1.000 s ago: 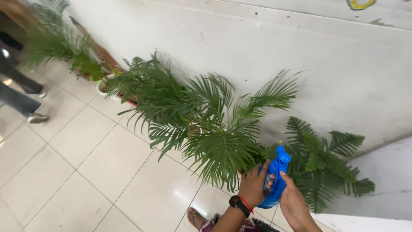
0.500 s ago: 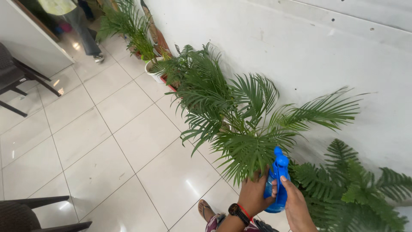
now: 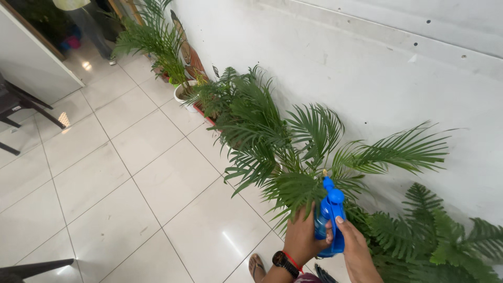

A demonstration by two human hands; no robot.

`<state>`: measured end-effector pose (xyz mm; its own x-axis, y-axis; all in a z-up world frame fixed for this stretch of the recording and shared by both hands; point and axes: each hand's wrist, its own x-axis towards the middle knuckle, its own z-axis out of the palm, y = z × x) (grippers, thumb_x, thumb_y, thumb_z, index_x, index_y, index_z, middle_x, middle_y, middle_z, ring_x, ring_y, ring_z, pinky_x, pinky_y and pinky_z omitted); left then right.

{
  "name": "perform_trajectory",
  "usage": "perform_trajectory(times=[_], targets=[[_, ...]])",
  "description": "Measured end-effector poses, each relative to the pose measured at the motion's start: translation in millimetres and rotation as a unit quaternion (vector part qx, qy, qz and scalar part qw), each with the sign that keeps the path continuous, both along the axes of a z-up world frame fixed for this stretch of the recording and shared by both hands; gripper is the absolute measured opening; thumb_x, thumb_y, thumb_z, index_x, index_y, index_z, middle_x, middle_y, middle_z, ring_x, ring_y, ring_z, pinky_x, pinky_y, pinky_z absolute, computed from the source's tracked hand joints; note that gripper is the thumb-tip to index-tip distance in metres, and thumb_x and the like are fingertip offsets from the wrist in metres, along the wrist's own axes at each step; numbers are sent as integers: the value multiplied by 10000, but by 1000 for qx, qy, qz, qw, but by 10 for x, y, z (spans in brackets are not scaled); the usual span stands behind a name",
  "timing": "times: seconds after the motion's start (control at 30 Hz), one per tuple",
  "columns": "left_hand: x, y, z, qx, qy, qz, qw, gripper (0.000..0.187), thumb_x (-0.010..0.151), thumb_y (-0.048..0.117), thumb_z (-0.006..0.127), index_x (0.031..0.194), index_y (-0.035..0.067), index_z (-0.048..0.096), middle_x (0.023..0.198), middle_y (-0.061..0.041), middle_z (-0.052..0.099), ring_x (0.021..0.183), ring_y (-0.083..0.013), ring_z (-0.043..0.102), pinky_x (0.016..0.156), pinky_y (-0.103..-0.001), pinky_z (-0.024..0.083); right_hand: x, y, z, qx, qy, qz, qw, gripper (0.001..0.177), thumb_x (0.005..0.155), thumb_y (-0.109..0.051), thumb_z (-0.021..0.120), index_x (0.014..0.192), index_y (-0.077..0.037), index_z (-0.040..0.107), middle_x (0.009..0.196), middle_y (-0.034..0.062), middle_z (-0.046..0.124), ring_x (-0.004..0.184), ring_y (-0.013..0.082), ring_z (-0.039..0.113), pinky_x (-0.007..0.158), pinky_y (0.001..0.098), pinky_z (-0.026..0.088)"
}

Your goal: The person uses a blue spray bottle to mist the leaves of several potted plants lined up against a wall. They move along the row, spraying each plant in turn, and occasionally pump the bottle to build pressure.

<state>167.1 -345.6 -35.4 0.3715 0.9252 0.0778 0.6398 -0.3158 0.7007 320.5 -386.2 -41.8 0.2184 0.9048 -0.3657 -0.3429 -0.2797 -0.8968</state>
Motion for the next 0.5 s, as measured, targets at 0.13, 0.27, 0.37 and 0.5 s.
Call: perform_trajectory(times=[0.13, 0.27, 0.37, 0.5], targets=[[-147, 168, 97, 46, -35, -11, 998, 1081, 683, 316, 893, 1546, -27, 341, 1489, -206, 482, 1420, -429, 391, 1095, -557, 353, -162, 131, 161, -6, -18, 11, 1000, 377, 1016, -344, 537, 975, 6, 669, 810, 71, 579, 771, 191, 538, 763, 339, 437], [-332, 327, 160, 33, -79, -30, 996, 1177, 666, 288, 877, 1626, -3, 261, 1483, -201, 509, 1354, -411, 479, 1090, -512, 397, -345, 216, 272, -5, -8, 5, 1000, 363, 1021, -334, 516, 974, -4, 660, 796, 67, 578, 774, 188, 547, 771, 334, 438], [-463, 426, 136, 57, -76, -36, 995, 1253, 654, 285, 889, 1672, 22, 208, 1464, -205, 538, 1280, -396, 550, 1065, -496, 421, -474, 296, 267, -6, -5, 6, 1000, 382, 1026, -339, 502, 961, 1, 662, 777, 68, 583, 762, 192, 555, 762, 340, 436], [-614, 595, 67, -29, -78, -28, 996, 1370, 645, 378, 901, 1661, -7, 66, 1323, -194, 594, 1185, -383, 591, 984, -478, 462, -664, 450, 150, -12, -30, -12, 999, 372, 1034, -340, 520, 971, 2, 653, 755, 71, 565, 751, 197, 546, 763, 342, 423]])
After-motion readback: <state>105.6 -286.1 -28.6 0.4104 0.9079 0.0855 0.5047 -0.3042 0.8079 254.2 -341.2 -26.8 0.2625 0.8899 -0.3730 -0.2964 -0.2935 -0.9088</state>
